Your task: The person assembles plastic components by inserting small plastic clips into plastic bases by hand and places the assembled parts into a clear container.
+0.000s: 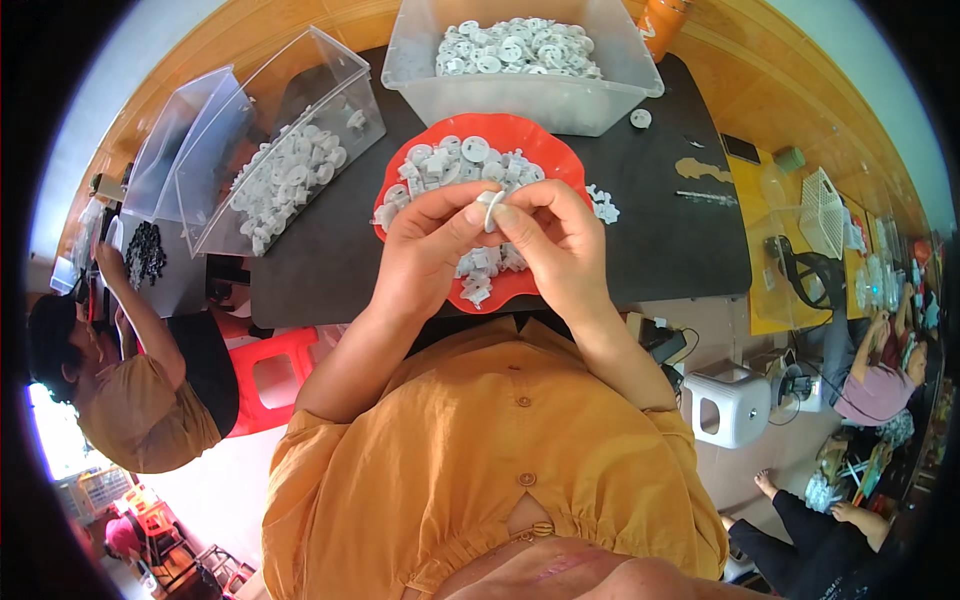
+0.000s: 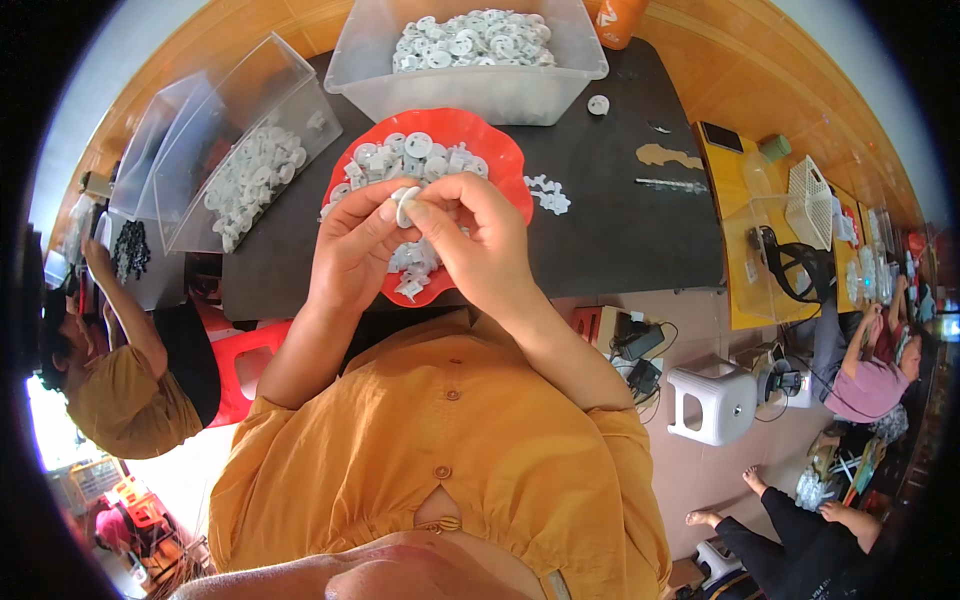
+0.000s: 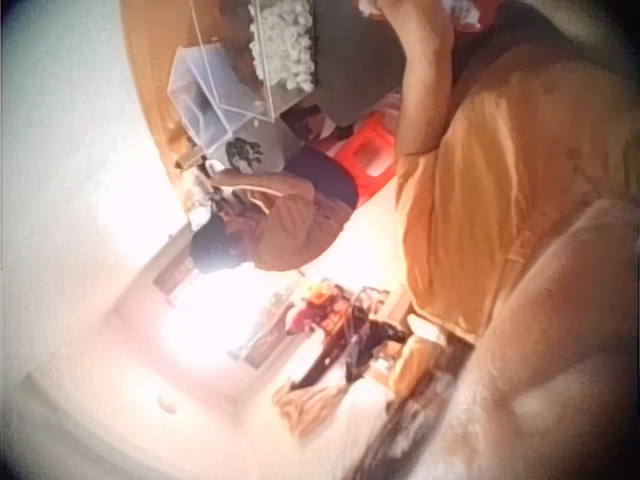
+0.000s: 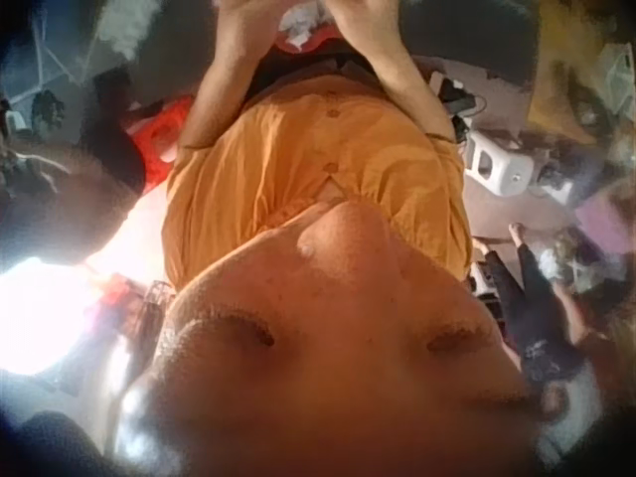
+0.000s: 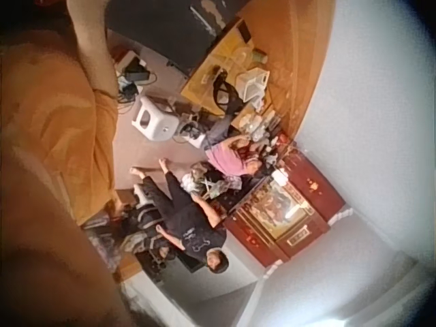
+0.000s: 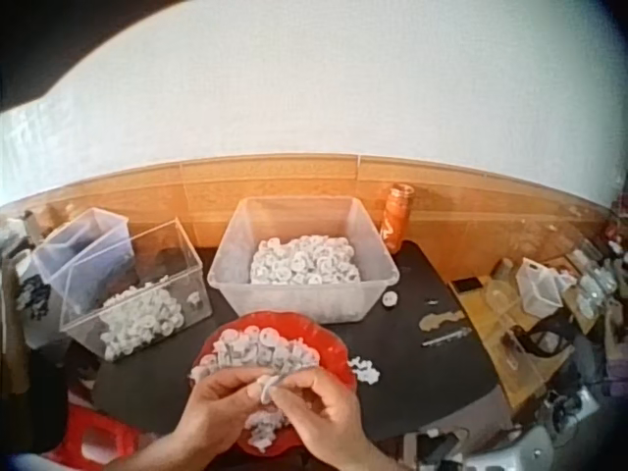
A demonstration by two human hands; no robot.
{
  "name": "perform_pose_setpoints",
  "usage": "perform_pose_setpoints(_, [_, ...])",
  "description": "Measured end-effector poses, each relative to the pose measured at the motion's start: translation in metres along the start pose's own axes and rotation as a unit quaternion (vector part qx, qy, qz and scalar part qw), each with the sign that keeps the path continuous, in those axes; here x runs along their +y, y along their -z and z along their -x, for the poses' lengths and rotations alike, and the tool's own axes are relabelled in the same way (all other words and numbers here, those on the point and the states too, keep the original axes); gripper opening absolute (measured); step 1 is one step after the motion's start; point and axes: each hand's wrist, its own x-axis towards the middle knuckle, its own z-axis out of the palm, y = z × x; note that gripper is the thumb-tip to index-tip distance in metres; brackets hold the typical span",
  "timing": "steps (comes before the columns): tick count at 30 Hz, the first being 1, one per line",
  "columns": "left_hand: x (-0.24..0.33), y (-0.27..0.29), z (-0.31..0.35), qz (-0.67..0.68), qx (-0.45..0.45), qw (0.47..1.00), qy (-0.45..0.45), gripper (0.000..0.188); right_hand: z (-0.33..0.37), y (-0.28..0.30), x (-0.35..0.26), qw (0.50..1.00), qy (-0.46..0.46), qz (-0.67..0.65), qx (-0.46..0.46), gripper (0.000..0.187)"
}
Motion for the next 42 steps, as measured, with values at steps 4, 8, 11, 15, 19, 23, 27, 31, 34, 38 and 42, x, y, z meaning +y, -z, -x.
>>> perform_pose_setpoints(4, [0.020,0.015,0.005,-0.125,0.036,0.989,-0.074,0.024,-0.005,0.034,-0.004,0.971,0.051,0.234,0.022,0.009])
perform_pose_setpoints(8, [0.086,0.051,0.006,-0.321,0.207,0.881,-0.281,0.026,-0.013,0.111,0.001,0.878,0.048,0.468,0.082,0.011])
perform_pose_setpoints(11, [0.140,0.096,-0.004,-0.490,0.301,0.748,-0.330,0.028,-0.005,0.153,0.021,0.818,0.062,0.570,0.050,0.020])
perform_pose_setpoints(15, [0.187,0.137,-0.003,-0.695,0.360,0.552,-0.287,0.031,-0.002,0.160,0.019,0.745,0.132,0.653,-0.022,0.032])
perform_pose_setpoints(19, [0.172,0.137,-0.017,-0.796,0.278,0.395,-0.364,0.033,0.018,0.178,0.012,0.723,0.120,0.680,0.023,0.023])
perform_pose_setpoints(23, [0.104,0.067,-0.020,-0.733,0.088,0.575,-0.354,0.022,0.044,0.171,-0.002,0.755,0.089,0.649,0.035,0.019])
perform_pose_setpoints(27, [0.048,0.045,-0.051,-0.737,-0.035,0.618,-0.271,0.021,0.047,0.144,0.003,0.785,0.114,0.608,-0.014,0.013])
perform_pose_setpoints(31, [0.024,0.043,-0.091,-0.820,-0.062,0.532,-0.203,0.025,0.045,0.142,0.009,0.819,0.116,0.561,-0.043,0.014])
perform_pose_setpoints(34, [0.016,0.040,-0.100,-0.823,-0.093,0.537,-0.158,0.024,0.048,0.140,0.008,0.840,0.067,0.538,0.023,0.014])
perform_pose_setpoints(38, [0.017,0.030,-0.103,-0.806,-0.106,0.563,-0.152,0.019,0.050,0.123,0.005,0.798,0.009,0.602,-0.017,0.013])
perform_pose_setpoints(42, [0.023,0.020,-0.087,-0.750,-0.079,0.645,-0.123,0.017,0.041,0.139,0.007,0.811,0.124,0.558,-0.121,0.015])
